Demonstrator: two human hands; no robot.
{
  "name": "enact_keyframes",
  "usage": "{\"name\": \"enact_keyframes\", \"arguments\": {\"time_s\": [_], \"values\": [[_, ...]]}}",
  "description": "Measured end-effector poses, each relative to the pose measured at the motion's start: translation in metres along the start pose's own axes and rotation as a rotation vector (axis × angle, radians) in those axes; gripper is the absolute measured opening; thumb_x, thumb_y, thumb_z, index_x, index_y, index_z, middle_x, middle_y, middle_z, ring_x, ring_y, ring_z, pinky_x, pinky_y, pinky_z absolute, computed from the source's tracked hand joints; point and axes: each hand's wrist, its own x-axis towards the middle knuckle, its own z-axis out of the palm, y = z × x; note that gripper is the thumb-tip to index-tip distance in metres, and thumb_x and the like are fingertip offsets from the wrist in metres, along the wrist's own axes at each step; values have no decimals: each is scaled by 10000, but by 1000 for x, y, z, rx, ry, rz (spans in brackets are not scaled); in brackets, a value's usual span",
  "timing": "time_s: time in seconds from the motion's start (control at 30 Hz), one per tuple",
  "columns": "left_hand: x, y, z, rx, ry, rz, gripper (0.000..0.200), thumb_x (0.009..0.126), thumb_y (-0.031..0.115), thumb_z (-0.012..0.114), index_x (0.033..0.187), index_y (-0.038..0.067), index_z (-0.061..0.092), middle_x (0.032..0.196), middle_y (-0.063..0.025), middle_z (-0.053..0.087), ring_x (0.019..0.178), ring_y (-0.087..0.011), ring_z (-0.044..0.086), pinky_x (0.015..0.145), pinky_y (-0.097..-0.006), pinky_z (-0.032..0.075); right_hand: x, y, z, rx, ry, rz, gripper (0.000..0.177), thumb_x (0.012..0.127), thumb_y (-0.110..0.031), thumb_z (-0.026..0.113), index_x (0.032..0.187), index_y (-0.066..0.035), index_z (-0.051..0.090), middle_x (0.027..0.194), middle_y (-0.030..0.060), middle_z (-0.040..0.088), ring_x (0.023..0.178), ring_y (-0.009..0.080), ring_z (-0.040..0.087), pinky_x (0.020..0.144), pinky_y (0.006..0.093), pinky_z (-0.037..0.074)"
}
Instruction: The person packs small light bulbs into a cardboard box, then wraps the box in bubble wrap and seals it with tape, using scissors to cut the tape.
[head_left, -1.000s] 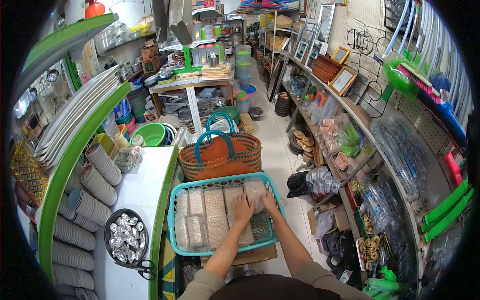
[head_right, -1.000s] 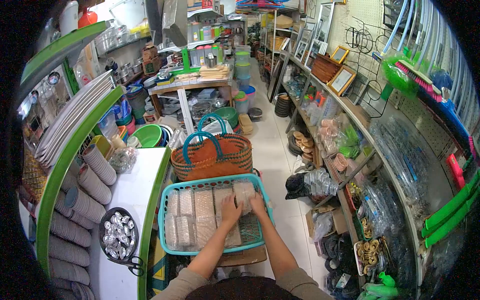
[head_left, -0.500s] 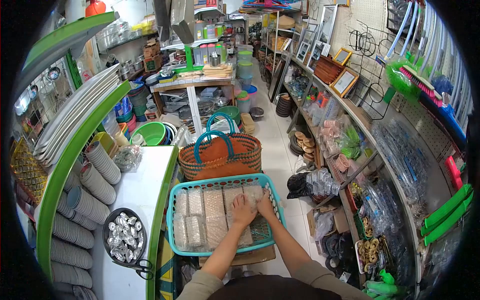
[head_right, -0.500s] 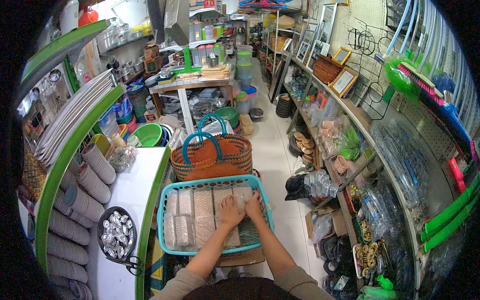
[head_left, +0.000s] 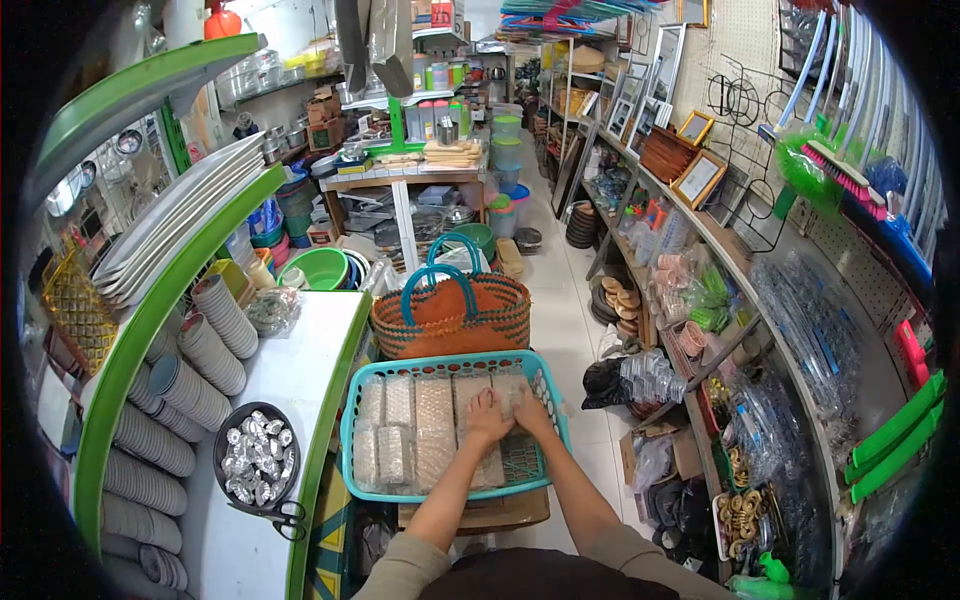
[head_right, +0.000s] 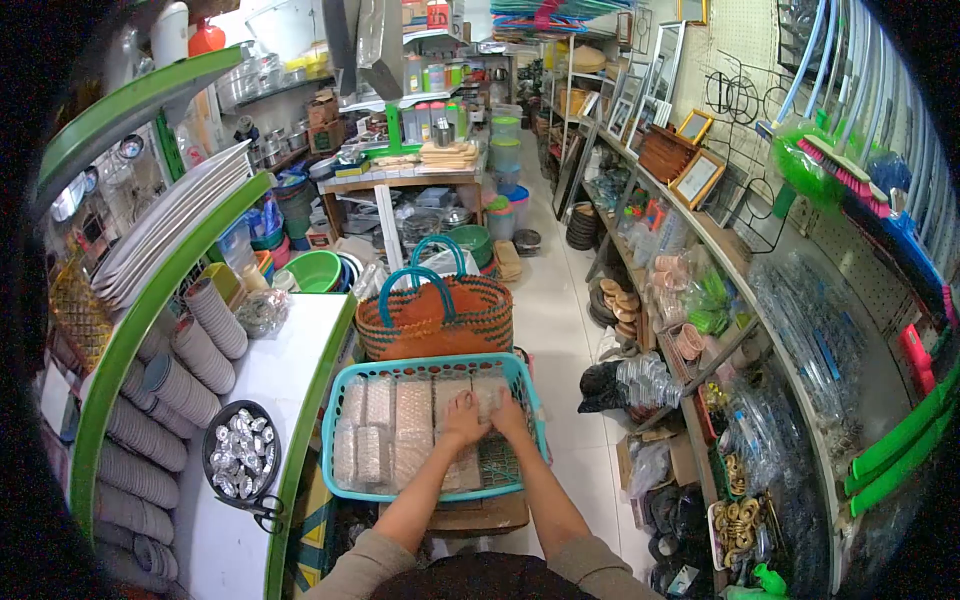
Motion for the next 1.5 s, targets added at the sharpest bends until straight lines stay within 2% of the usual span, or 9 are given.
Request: {"name": "enact_keyframes", "arguments": {"time_s": [0.13, 0.2, 0.27, 0.47, 0.57, 0.73, 0.83, 1.1, 1.5], "values": [[20, -16, -16, -244, -148, 18, 692, 749, 435, 654, 1273, 17, 483, 1327, -194, 437, 1192, -363, 435, 1010, -439, 349, 5, -9, -3, -92, -35, 6, 561, 825, -242, 594, 1319, -31, 433, 1258, 270, 498, 1159, 421, 484, 974, 463, 394], [21, -21, -22, -372, -211, 10, 631, 758, 414, 658, 1227, 12, 530, 1283, -205, 482, 1135, -369, 496, 979, -437, 391, -7, -34, -25, -79, -42, -119, 522, 826, -259, 599, 1270, -7, 491, 1271, 257, 495, 1171, 414, 478, 988, 443, 387], [5, -16, -40, -655, 176, 77, 510, 795, 342, 657, 1173, 9, 575, 1188, -200, 549, 1046, -346, 568, 915, -414, 444, -5, -39, -25, 36, -25, -206, 514, 830, -265, 605, 1256, 4, 504, 1274, 244, 500, 1178, 394, 481, 989, 425, 389], [-44, -5, -111, -1013, 272, -10, 413, 859, 236, 630, 1206, 21, 562, 1158, -158, 568, 1054, -258, 587, 857, -346, 474, -28, -83, -43, 435, -94, -371, 439, 887, -265, 580, 1241, -11, 529, 1237, 163, 555, 1130, 268, 532, 954, 366, 415], [-72, -8, -133, -1107, 329, -32, 381, 871, 197, 626, 1209, 33, 563, 1162, -126, 564, 1054, -218, 585, 846, -326, 478, -58, -122, -62, 580, -260, -352, 401, 901, -262, 565, 1230, -34, 541, 1205, 118, 576, 1070, 221, 550, 897, 342, 441], [-123, -15, -166, -1130, 499, -151, 352, 866, 185, 636, 1183, 43, 577, 1159, -96, 569, 1019, -182, 587, 841, -305, 480, -75, -155, -46, 757, -480, -406, 363, 914, -287, 560, 1200, -64, 565, 1156, 45, 600, 997, 127, 545, 792, 278, 447], [-151, -30, -175, -1101, 620, -182, 330, 871, 180, 629, 1169, 48, 581, 1157, -91, 570, 957, -179, 602, 821, -294, 485, -90, -183, -39, 799, -597, -461, 359, 917, -295, 558, 1183, -54, 571, 1123, 55, 615, 997, 140, 566, 798, 283, 455], [-255, -73, -214, -1001, 906, -387, 317, 880, 164, 614, 1160, 24, 570, 1138, -85, 578, 973, -172, 603, 838, -288, 472, -153, -263, 11, 951, -932, -531, 325, 926, -260, 553, 1157, -32, 572, 1062, 73, 640, 936, 148, 611, 790, 272, 460], [-443, -92, -267, -858, 1275, -585, 314, 903, 169, 591, 1188, 43, 556, 1144, -67, 594, 970, -144, 597, 824, -262, 452, -310, -355, 92, 874, -1419, -647, 258, 936, -213, 539, 1113, -35, 599, 995, 45, 660, 897, 121, 609, 762, 255, 451]]}}
